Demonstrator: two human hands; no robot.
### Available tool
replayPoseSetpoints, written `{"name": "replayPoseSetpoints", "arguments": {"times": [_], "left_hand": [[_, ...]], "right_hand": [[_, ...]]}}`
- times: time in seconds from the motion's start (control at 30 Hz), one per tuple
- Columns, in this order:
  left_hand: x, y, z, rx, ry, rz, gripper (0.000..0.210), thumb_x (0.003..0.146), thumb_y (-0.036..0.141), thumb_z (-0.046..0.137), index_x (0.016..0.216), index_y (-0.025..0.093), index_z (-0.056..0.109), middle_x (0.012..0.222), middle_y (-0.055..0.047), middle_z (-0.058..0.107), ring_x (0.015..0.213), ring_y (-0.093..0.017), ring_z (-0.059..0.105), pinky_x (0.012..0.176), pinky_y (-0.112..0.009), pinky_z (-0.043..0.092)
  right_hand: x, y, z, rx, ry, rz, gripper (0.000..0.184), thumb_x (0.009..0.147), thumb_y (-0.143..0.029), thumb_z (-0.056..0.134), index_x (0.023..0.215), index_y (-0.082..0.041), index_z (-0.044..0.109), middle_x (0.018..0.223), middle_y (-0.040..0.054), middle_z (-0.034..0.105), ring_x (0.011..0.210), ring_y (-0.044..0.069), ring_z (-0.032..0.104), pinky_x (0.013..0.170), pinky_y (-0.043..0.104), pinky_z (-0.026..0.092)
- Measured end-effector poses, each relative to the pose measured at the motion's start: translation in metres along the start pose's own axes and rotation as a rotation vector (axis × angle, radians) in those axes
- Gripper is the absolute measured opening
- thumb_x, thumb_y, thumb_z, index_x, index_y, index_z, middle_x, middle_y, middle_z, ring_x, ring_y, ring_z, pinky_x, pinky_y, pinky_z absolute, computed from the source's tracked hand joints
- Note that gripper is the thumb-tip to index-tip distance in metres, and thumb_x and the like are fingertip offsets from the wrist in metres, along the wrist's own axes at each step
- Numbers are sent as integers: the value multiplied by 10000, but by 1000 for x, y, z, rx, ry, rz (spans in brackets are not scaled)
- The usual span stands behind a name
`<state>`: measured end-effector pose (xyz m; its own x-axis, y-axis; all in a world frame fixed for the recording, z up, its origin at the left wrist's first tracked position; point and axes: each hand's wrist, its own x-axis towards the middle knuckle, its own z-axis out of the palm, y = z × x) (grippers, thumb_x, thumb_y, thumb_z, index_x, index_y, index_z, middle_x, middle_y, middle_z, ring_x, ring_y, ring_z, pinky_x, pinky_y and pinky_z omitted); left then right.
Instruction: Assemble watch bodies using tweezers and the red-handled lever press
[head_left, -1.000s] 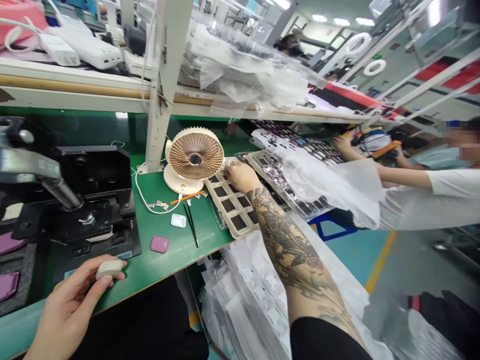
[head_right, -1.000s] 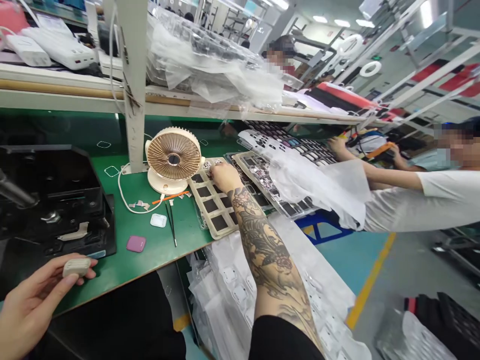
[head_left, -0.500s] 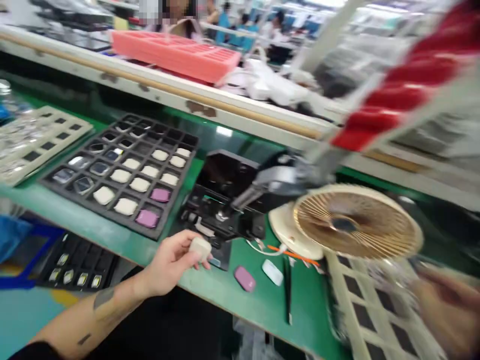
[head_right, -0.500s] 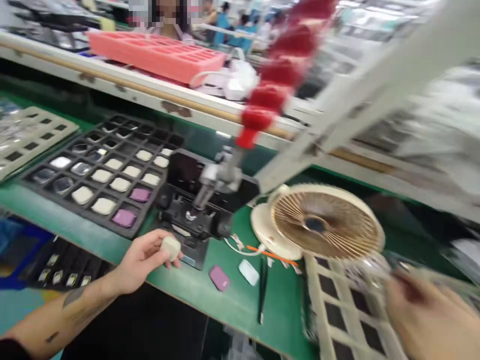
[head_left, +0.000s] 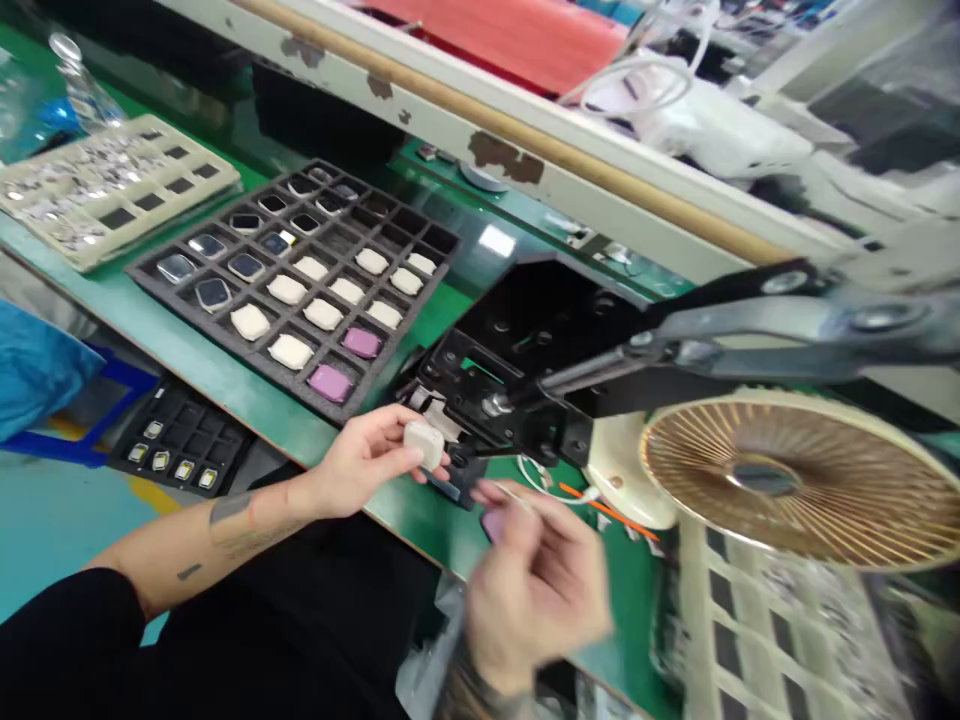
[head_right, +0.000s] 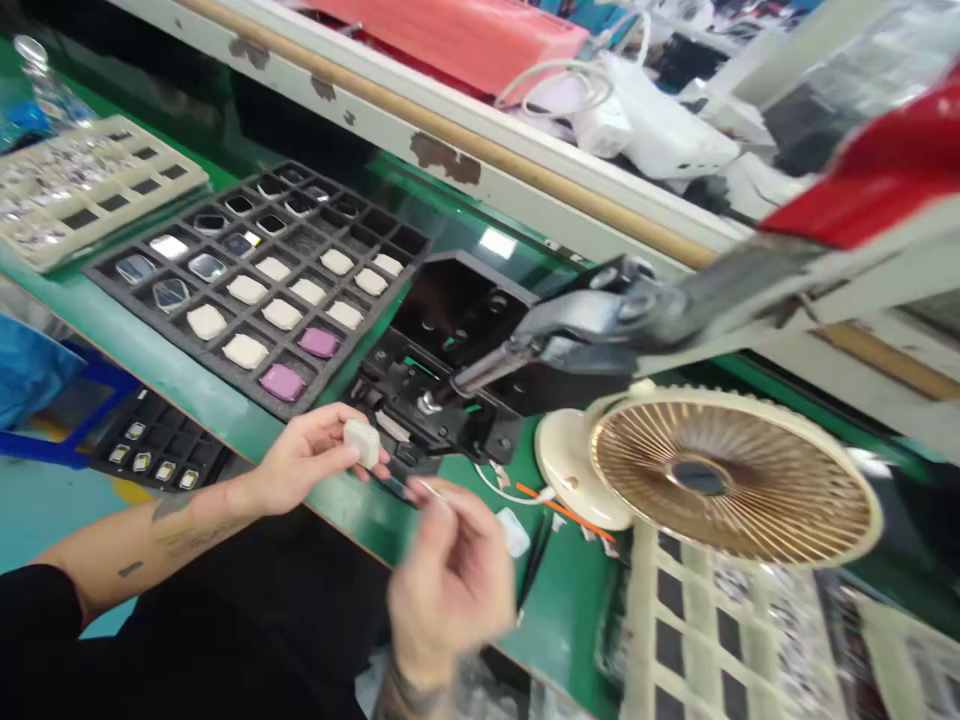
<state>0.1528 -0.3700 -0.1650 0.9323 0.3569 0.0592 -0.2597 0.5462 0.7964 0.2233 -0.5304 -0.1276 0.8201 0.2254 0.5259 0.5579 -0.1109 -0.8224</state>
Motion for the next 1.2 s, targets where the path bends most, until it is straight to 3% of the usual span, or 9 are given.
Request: {"name": "replayPoseSetpoints", "arguments": {"times": [0.17, 0.33, 0.57, 0.77, 0.93, 1.0, 1.07, 1.13, 1.2], "left_hand": [[-2, 2, -1, 30, 8, 41, 319, 1004, 343, 913, 1197, 151, 748, 1058, -109, 872, 903, -193, 839, 794, -265, 678], [-5, 5, 0, 60, 31, 20, 296, 1012, 325, 906, 1207, 147, 774, 1038, -89, 863, 878, -171, 820, 788, -253, 681], [-6, 8, 2, 33, -135, -34, 334, 1043, 310, 868, 1324, 146, 795, 945, -87, 861, 792, -181, 835, 732, -245, 652], [-7, 11, -2, 85, -166, -68, 379, 1052, 349, 852, 1374, 153, 813, 911, -81, 845, 761, -186, 817, 753, -269, 661], [-17, 19, -8, 355, -248, -5, 378, 1109, 307, 748, 1464, 195, 811, 1113, -111, 850, 816, -176, 810, 805, -277, 673], [-21, 23, -7, 374, -212, 4, 363, 1115, 285, 737, 1460, 200, 807, 1104, -102, 844, 822, -165, 801, 815, -266, 672], [-26, 29, -3, 280, -139, -33, 381, 1124, 296, 728, 1494, 209, 765, 1038, -80, 821, 827, -165, 793, 779, -253, 669], [-31, 35, 1, 189, -62, -66, 459, 1094, 311, 782, 1538, 220, 707, 1014, -61, 782, 815, -165, 773, 699, -232, 650], [-35, 42, 2, 198, 18, -68, 539, 1044, 305, 853, 1548, 220, 680, 988, -35, 731, 746, -136, 722, 628, -205, 612]], "right_hand": [[-7, 6, 24, 57, -102, 32, 97, 1115, -302, 721, 1073, -224, 759, 1085, 67, 711, 1014, 205, 703, 856, 363, 605], [-2, 8, 15, 144, -194, 157, 87, 1091, -300, 770, 1038, -235, 790, 1041, 47, 696, 970, 183, 683, 822, 326, 580], [15, 8, -2, 691, -511, 497, 127, 999, -323, 890, 1058, -253, 803, 969, 0, 684, 757, 131, 693, 707, 286, 606], [11, 15, 2, 734, -526, 530, 172, 986, -297, 900, 1029, -213, 756, 944, -14, 673, 688, 130, 718, 662, 289, 610], [0, 19, -1, 635, -643, 607, 362, 993, -458, 899, 1098, -210, 656, 842, 3, 735, 720, 177, 742, 704, 330, 640], [-4, 18, -4, 511, -588, 532, 378, 1001, -506, 880, 1078, -212, 656, 831, -2, 717, 702, 169, 720, 683, 320, 635], [-5, 16, -8, 295, -454, 296, 282, 1035, -450, 844, 1095, -213, 705, 883, 10, 718, 752, 166, 716, 698, 310, 629], [-2, 15, -7, 8, -347, -32, 144, 1081, -314, 769, 1193, -223, 763, 1057, 65, 770, 961, 207, 757, 850, 362, 660], [4, 18, -2, -264, -380, -271, 269, 1119, -196, 648, 1365, -219, 754, 1307, 133, 785, 1245, 277, 734, 1083, 476, 639]]}}
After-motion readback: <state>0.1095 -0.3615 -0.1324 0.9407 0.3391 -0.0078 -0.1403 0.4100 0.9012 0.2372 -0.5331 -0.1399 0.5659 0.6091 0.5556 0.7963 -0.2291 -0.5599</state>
